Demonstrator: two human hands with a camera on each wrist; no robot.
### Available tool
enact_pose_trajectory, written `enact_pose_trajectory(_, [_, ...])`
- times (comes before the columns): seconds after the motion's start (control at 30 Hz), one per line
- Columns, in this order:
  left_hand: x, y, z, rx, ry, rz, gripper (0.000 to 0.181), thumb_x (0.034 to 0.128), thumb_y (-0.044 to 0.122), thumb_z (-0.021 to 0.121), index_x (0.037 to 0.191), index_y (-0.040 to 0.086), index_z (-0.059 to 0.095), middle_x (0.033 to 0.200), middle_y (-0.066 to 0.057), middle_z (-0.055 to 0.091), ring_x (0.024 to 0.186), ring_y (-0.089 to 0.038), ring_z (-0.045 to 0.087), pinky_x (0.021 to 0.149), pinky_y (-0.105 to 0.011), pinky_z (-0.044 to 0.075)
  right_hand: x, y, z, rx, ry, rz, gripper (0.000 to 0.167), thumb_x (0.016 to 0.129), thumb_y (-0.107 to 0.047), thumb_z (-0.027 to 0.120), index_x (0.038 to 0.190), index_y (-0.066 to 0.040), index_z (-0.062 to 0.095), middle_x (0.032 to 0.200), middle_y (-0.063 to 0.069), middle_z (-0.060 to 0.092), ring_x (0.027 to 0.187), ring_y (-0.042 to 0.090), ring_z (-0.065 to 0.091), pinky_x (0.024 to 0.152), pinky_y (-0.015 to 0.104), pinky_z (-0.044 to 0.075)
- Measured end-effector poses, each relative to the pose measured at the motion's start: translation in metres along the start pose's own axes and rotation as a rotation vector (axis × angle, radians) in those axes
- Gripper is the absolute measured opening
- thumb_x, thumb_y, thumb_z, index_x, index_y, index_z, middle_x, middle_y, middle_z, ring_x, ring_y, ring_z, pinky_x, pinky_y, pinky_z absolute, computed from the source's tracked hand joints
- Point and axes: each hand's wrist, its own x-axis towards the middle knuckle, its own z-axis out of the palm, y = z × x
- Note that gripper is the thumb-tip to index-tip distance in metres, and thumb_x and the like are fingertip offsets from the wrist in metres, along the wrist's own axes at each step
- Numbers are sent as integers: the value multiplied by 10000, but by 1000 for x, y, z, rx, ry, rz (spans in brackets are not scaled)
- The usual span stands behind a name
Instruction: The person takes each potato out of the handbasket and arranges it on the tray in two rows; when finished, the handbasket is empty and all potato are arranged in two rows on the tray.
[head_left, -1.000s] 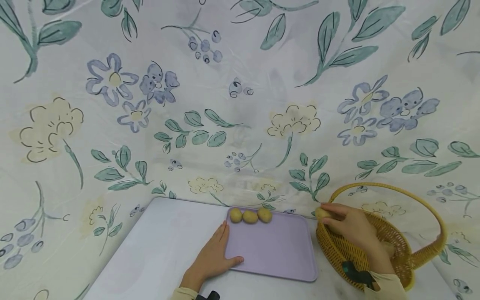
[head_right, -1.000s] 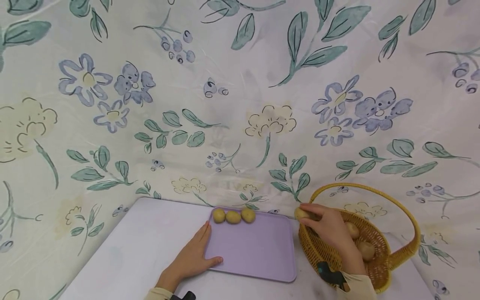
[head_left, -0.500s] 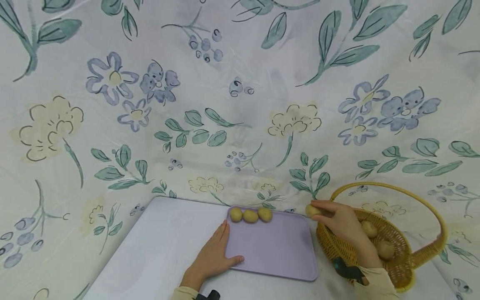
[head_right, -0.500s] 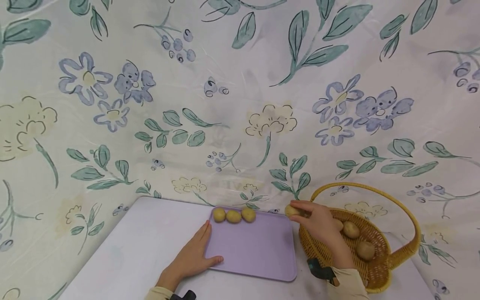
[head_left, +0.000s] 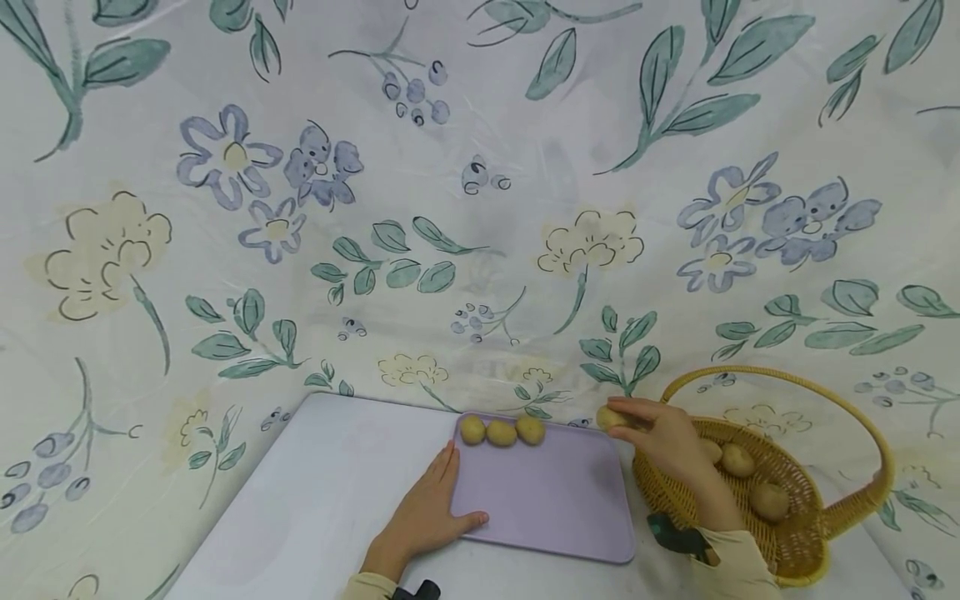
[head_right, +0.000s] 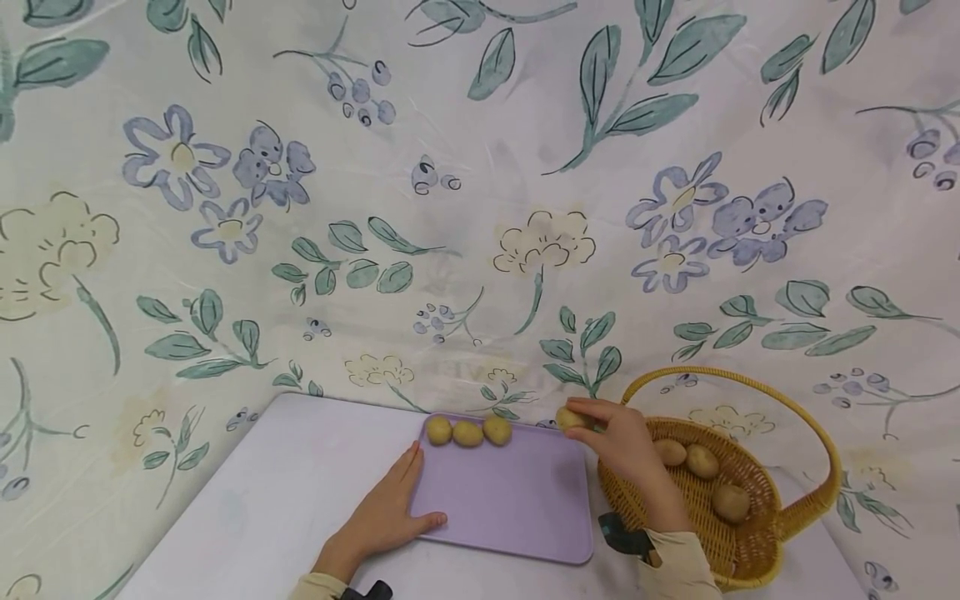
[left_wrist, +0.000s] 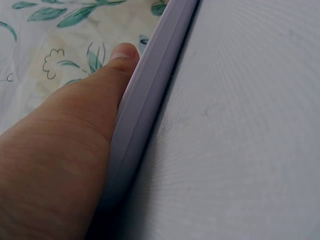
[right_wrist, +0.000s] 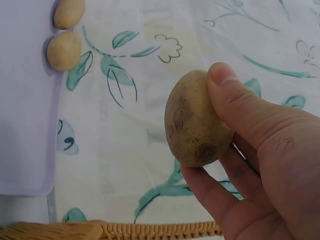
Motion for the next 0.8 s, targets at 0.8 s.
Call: enact_pose_trajectory(0.8, [0,-1,1,9,12,8,1181,830,708,671,1587,-78,221,1693,-227,181,1573,-366,218,1270,-498,271,12,1,33,98,-4,-27,408,826,-115,835,1214,-27,748,1278,157,720,1193,365,677,953,427,598])
